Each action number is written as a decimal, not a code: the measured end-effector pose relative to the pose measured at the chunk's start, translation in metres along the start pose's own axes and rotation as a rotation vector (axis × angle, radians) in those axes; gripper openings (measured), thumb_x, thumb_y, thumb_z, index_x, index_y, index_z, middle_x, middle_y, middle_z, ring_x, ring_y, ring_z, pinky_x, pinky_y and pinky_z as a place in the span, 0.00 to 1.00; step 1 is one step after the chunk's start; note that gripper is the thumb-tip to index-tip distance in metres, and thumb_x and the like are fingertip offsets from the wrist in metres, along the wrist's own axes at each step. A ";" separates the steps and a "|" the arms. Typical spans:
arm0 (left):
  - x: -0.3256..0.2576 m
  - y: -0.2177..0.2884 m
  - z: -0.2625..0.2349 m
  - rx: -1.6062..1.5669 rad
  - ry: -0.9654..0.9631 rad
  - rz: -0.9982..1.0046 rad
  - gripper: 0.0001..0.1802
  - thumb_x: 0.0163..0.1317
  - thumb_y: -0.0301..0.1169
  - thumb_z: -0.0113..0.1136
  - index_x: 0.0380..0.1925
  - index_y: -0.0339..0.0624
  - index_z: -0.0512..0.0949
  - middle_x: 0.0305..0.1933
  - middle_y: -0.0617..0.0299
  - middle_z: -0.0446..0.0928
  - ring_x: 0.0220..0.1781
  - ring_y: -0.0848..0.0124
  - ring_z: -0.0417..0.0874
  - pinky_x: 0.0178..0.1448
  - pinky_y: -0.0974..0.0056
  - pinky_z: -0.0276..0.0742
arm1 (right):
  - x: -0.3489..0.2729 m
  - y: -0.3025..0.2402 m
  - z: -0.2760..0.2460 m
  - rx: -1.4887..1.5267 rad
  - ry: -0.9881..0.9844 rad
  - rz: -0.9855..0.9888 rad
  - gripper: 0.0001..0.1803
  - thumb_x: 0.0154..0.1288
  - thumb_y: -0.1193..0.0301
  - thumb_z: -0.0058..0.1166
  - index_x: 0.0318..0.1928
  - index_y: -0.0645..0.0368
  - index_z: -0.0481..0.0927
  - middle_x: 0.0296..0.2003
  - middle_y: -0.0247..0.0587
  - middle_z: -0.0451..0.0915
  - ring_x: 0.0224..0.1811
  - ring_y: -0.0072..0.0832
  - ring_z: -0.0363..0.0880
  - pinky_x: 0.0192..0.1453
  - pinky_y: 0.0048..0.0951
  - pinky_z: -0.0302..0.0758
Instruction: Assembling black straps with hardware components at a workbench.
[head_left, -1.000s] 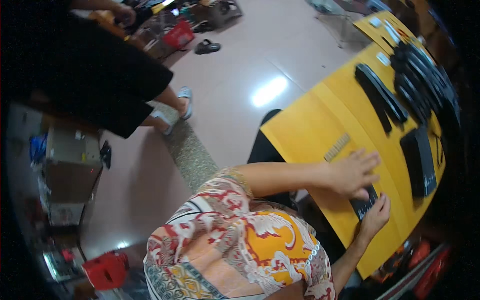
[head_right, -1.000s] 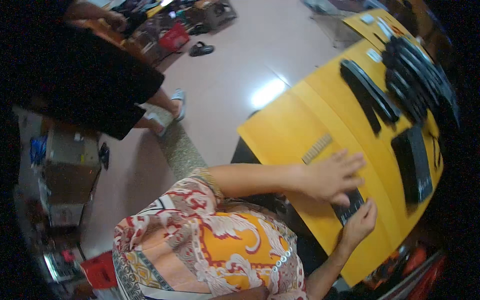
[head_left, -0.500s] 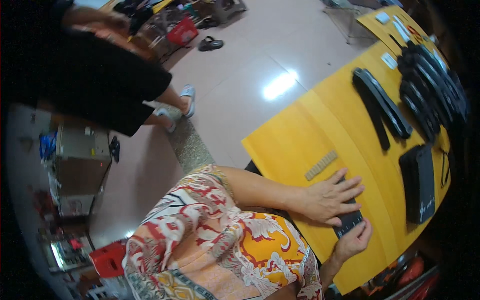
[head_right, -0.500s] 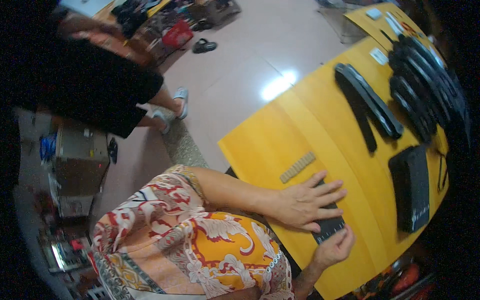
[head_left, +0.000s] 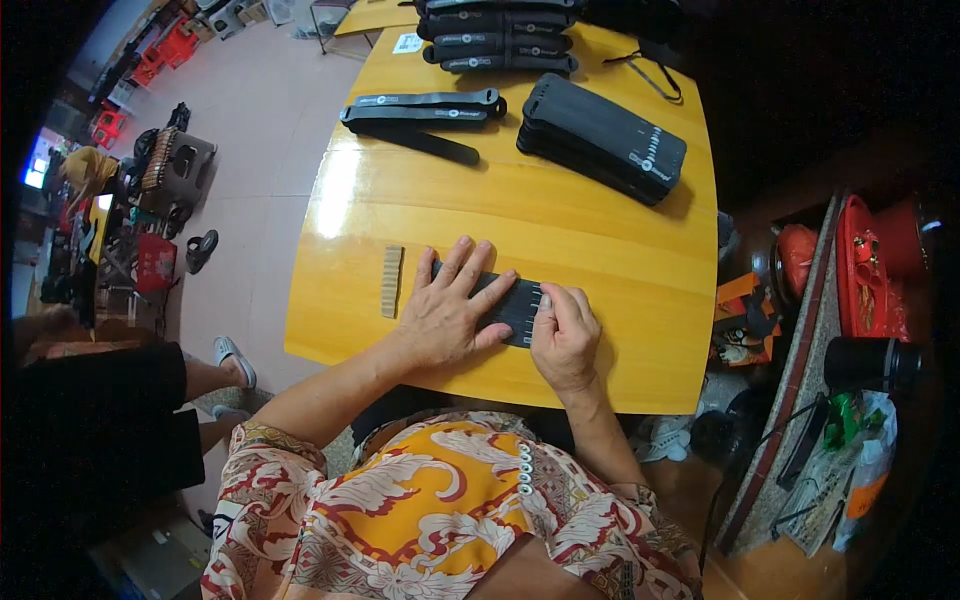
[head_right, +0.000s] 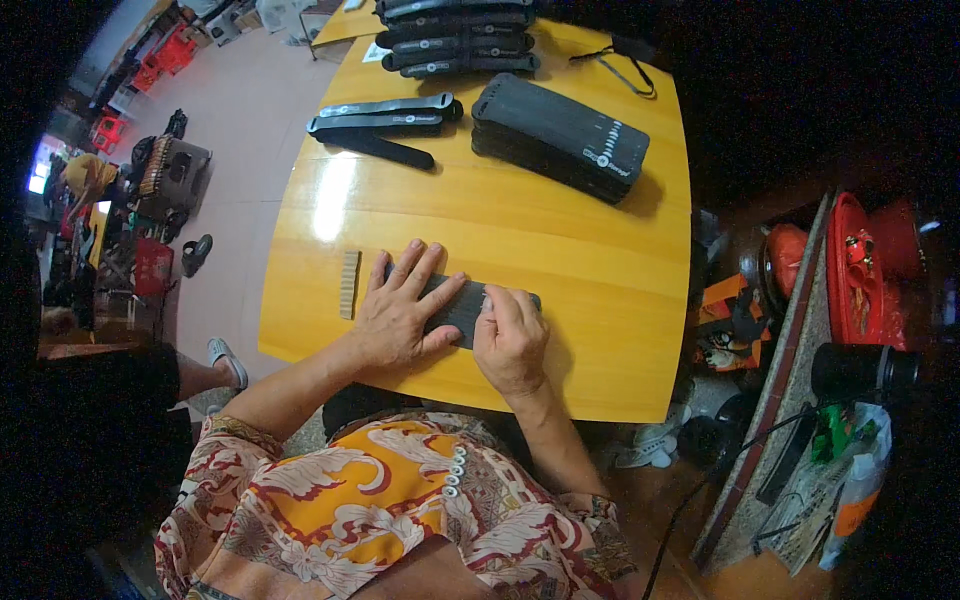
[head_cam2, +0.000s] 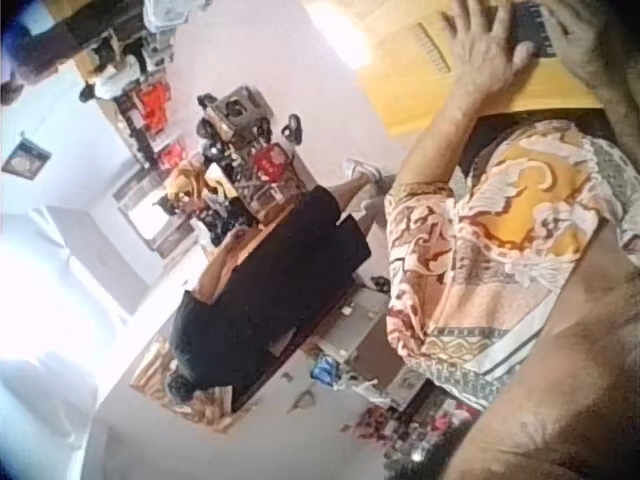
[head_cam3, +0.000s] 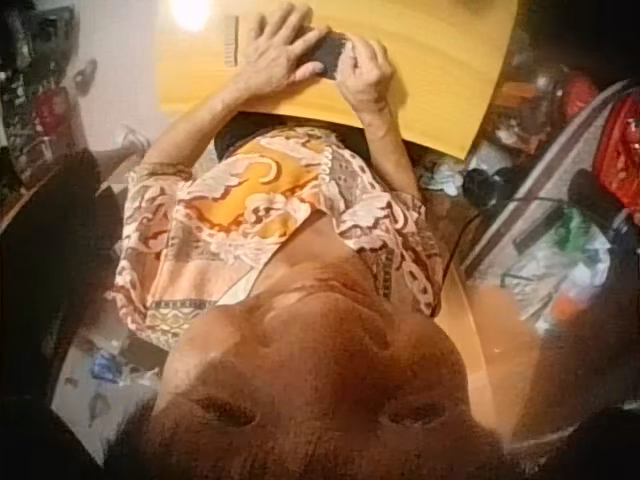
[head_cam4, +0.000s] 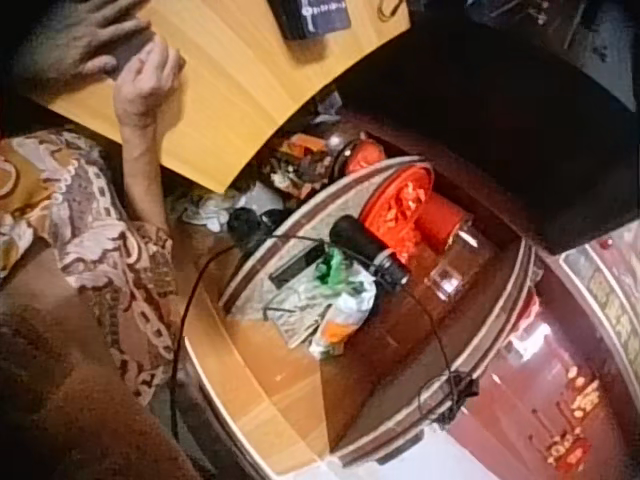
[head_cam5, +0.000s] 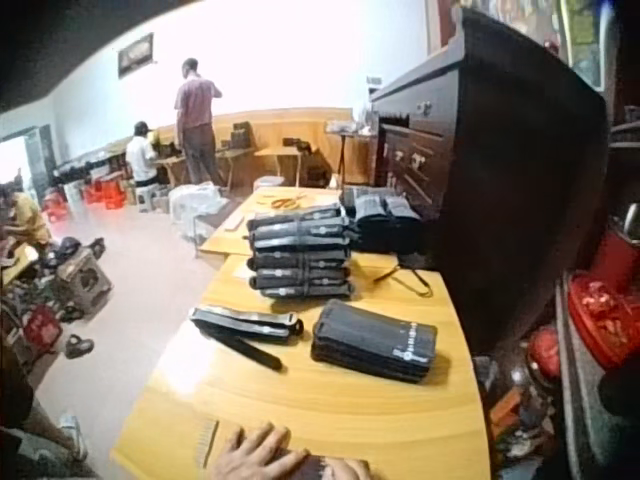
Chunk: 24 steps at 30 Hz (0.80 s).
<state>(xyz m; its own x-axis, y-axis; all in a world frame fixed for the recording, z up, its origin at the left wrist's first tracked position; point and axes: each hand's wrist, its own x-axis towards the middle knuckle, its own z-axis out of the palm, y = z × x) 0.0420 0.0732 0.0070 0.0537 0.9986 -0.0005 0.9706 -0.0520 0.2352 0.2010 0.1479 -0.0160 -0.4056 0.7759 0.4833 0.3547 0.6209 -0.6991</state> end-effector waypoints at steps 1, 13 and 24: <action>-0.001 0.001 0.001 0.014 0.012 -0.005 0.33 0.56 0.55 0.48 0.60 0.55 0.63 0.68 0.48 0.51 0.70 0.49 0.47 0.66 0.40 0.41 | -0.002 0.002 0.000 0.032 0.025 -0.006 0.10 0.51 0.81 0.50 0.36 0.64 0.74 0.27 0.49 0.73 0.29 0.47 0.74 0.31 0.40 0.72; -0.009 -0.006 0.011 -0.013 0.196 0.038 0.33 0.51 0.54 0.50 0.56 0.52 0.67 0.64 0.46 0.58 0.67 0.50 0.54 0.64 0.39 0.46 | 0.000 -0.015 -0.006 -0.117 -0.088 -0.059 0.08 0.57 0.79 0.49 0.38 0.67 0.75 0.32 0.54 0.75 0.35 0.49 0.74 0.37 0.39 0.72; -0.021 -0.007 0.013 -0.089 0.251 0.047 0.31 0.57 0.53 0.45 0.57 0.47 0.66 0.64 0.45 0.56 0.68 0.51 0.52 0.65 0.41 0.46 | -0.006 -0.029 -0.034 -0.519 -0.187 0.305 0.18 0.60 0.65 0.51 0.46 0.66 0.72 0.38 0.52 0.74 0.40 0.45 0.75 0.40 0.39 0.72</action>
<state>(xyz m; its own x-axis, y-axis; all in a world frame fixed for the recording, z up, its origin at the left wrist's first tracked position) 0.0369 0.0528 -0.0074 0.0277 0.9677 0.2505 0.9432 -0.1083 0.3142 0.2217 0.1290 0.0196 -0.3450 0.9232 0.1694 0.8215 0.3843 -0.4213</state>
